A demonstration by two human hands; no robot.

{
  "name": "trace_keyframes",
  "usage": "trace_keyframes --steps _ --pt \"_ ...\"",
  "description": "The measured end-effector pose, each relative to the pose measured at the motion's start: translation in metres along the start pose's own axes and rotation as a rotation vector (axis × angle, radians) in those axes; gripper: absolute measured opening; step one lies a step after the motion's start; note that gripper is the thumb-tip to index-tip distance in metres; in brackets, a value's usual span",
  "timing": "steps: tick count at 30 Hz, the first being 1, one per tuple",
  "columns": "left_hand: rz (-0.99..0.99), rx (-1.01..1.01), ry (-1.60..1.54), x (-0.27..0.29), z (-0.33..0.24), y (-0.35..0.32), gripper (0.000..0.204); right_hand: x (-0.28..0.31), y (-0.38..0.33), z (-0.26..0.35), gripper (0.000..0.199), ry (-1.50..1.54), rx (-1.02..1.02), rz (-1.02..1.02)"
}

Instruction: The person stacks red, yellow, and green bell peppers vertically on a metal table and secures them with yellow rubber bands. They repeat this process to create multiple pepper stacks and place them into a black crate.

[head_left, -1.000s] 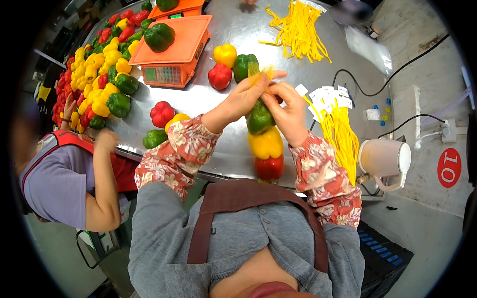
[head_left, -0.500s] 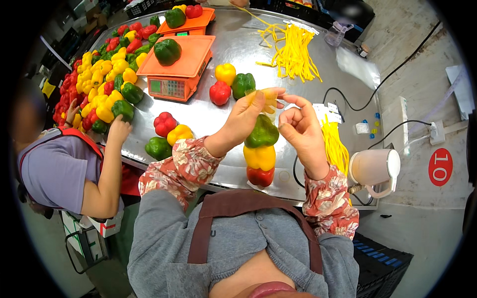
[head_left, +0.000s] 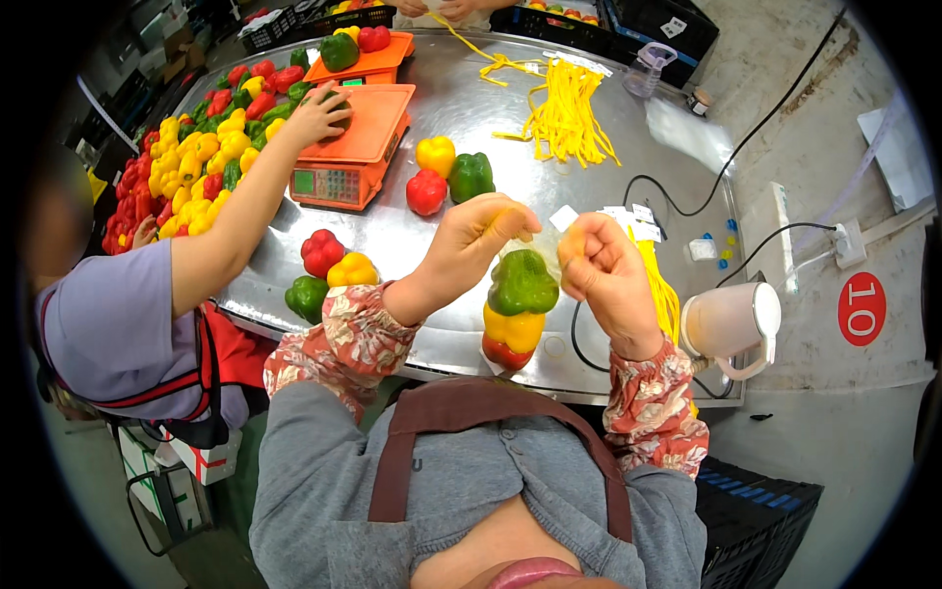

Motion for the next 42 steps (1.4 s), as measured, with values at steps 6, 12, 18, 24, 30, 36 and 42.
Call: trace_keyframes --steps 6,12,18,24,30,36,42 --pt "0.13 0.516 -0.629 -0.017 0.016 -0.011 0.037 -0.024 -0.021 0.061 0.008 -0.839 0.337 -0.006" --pt "0.076 -0.087 0.205 -0.001 -0.043 0.008 0.027 -0.014 -0.028 0.029 0.009 -0.418 -0.186 -0.009" --pt "0.1 -0.136 0.966 0.007 -0.054 0.01 0.033 -0.034 -0.031 0.061 0.01 -1.051 0.326 0.136" --pt "0.305 0.969 -0.293 0.014 0.027 -0.01 0.044 -0.043 -0.048 0.076 0.021 -1.336 0.63 0.037" --pt "-0.095 0.921 -0.912 0.005 0.037 -0.01 0.034 -0.037 -0.051 0.039 0.026 -1.691 0.49 0.139" --pt "0.095 0.793 -0.588 -0.014 0.025 0.001 0.043 -0.066 -0.042 0.041 0.007 -1.523 0.349 0.437" --pt "0.549 0.625 -0.022 -0.041 0.004 -0.017 0.041 -0.066 0.002 0.073 0.006 -1.093 0.381 0.539"
Point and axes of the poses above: each hand's wrist, its own y-axis towards the middle knuckle, its own x-axis out of the back of the hand, z = x × y, the point moved 9 cm from there along y, towards the middle knuckle, and after that the axes turned 4 degrees about -z, right-handed, at the moved point
